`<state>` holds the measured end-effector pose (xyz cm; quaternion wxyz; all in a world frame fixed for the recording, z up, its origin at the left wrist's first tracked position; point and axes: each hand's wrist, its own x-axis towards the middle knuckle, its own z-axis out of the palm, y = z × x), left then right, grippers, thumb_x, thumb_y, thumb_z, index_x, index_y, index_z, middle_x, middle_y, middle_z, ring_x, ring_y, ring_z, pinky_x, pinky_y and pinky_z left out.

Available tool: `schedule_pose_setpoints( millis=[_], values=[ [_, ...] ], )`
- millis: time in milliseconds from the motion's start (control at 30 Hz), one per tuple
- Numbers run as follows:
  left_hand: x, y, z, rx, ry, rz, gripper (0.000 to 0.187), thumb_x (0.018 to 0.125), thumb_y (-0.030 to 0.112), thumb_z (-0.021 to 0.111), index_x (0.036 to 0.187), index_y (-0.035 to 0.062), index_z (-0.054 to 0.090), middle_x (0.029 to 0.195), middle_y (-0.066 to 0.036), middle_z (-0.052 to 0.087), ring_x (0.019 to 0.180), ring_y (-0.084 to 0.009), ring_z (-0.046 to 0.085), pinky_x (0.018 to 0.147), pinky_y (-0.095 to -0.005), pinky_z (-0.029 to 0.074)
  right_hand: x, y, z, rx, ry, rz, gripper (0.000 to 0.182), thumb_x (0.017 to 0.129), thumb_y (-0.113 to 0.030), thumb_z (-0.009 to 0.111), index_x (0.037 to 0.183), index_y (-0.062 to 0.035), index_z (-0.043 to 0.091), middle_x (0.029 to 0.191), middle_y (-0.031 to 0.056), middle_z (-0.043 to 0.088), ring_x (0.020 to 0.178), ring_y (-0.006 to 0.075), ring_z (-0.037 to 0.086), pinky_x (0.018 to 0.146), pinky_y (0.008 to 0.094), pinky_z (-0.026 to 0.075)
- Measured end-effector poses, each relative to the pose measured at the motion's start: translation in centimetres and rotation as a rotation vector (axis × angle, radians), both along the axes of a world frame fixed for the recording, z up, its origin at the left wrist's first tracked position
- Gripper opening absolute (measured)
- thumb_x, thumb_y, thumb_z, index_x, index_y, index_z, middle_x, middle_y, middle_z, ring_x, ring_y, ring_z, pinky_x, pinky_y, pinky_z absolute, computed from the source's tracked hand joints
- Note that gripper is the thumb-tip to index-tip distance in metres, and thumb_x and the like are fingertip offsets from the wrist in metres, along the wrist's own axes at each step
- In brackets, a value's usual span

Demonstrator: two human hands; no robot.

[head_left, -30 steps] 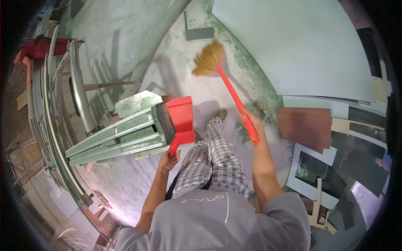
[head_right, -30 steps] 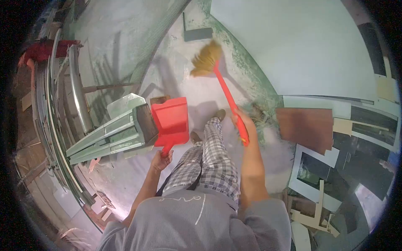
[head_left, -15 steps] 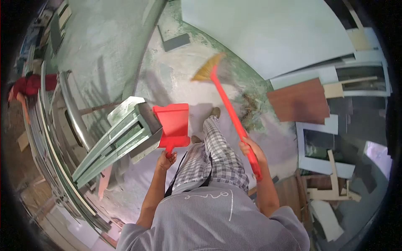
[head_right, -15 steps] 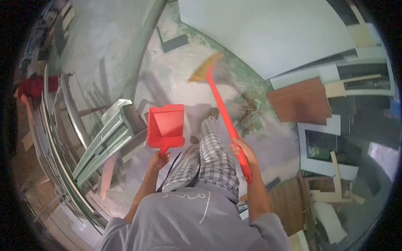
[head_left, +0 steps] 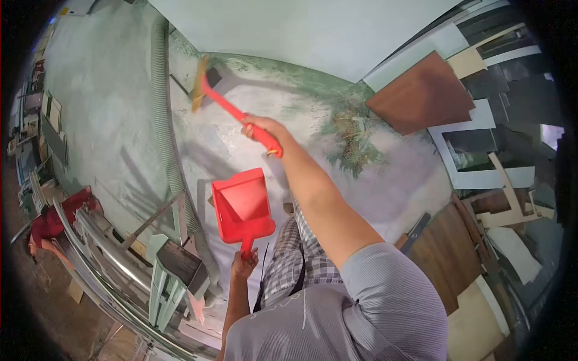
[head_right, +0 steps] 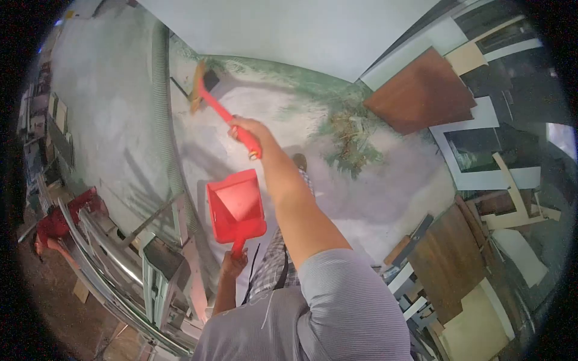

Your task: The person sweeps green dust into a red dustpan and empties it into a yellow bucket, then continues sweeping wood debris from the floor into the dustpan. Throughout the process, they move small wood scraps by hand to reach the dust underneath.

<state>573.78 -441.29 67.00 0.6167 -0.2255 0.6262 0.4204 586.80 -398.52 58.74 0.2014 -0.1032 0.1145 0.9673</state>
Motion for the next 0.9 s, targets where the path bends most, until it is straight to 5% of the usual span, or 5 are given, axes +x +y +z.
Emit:
schedule_pose_setpoints(
  millis=[133, 167, 200, 600, 900],
  values=[
    [2.1, 2.1, 0.7, -0.044, 0.046, 0.0, 0.04, 0.077, 0.028, 0.037, 0.103, -0.002, 0.042, 0.094, -0.016, 0.054, 0.075, -0.0198, 0.056, 0.066, -0.031, 0.045, 7.3, -1.8, -5.3, 0.058, -0.014, -0.113, 0.016, 0.082, -0.019, 0.043, 0.074, -0.0063, 0.039, 0.052, -0.0027, 0.038, 0.04, 0.0049, 0.038, 0.034, 0.0156, 0.032],
    [2.2, 2.6, 0.4, -0.059, 0.049, 0.019, 0.039, 0.078, 0.027, 0.036, 0.103, -0.0017, 0.042, 0.094, -0.017, 0.054, 0.074, -0.0205, 0.056, 0.066, -0.0318, 0.046, 9.8, -3.4, -4.1, -0.009, -0.103, -0.253, 0.013, 0.079, -0.015, 0.049, 0.087, -0.0092, 0.041, 0.055, -0.0028, 0.04, 0.042, 0.0041, 0.039, 0.032, 0.0153, 0.027],
    [2.4, 3.4, 0.4, -0.045, 0.054, 0.02, 0.039, 0.078, 0.027, 0.036, 0.103, -0.0017, 0.042, 0.094, -0.017, 0.054, 0.074, -0.0205, 0.056, 0.066, -0.0318, 0.046, 12.8, -4.3, -2.3, 0.174, -0.206, -0.244, 0.025, 0.082, -0.025, 0.043, 0.065, -0.0079, 0.039, 0.05, -0.0038, 0.036, 0.039, 0.0044, 0.036, 0.031, 0.0169, 0.028],
    [1.4, 7.2, 1.1, -0.049, 0.108, -0.293, 0.034, 0.079, 0.03, 0.036, 0.101, 0.005, 0.044, 0.086, -0.014, 0.057, 0.073, -0.0205, 0.055, 0.066, -0.0322, 0.044, 26.6, -22.2, -3.6, -0.681, 0.089, -0.34, 0.019, 0.078, -0.018, 0.053, 0.076, -0.0027, 0.041, 0.063, 0.0029, 0.043, 0.046, 0.0058, 0.044, 0.042, 0.0165, 0.041],
    [-1.1, 4.8, -0.6, -0.051, 0.087, -0.393, 0.029, 0.08, 0.032, 0.038, 0.091, 0.0066, 0.045, 0.079, -0.012, 0.055, 0.07, -0.0234, 0.055, 0.064, -0.0342, 0.045, 29.0, -33.3, 4.2, -0.456, -0.178, -0.356, 0.022, 0.078, -0.02, 0.051, 0.072, -0.0038, 0.037, 0.054, -0.0014, 0.037, 0.043, 0.003, 0.04, 0.036, 0.0142, 0.037]
  ],
)
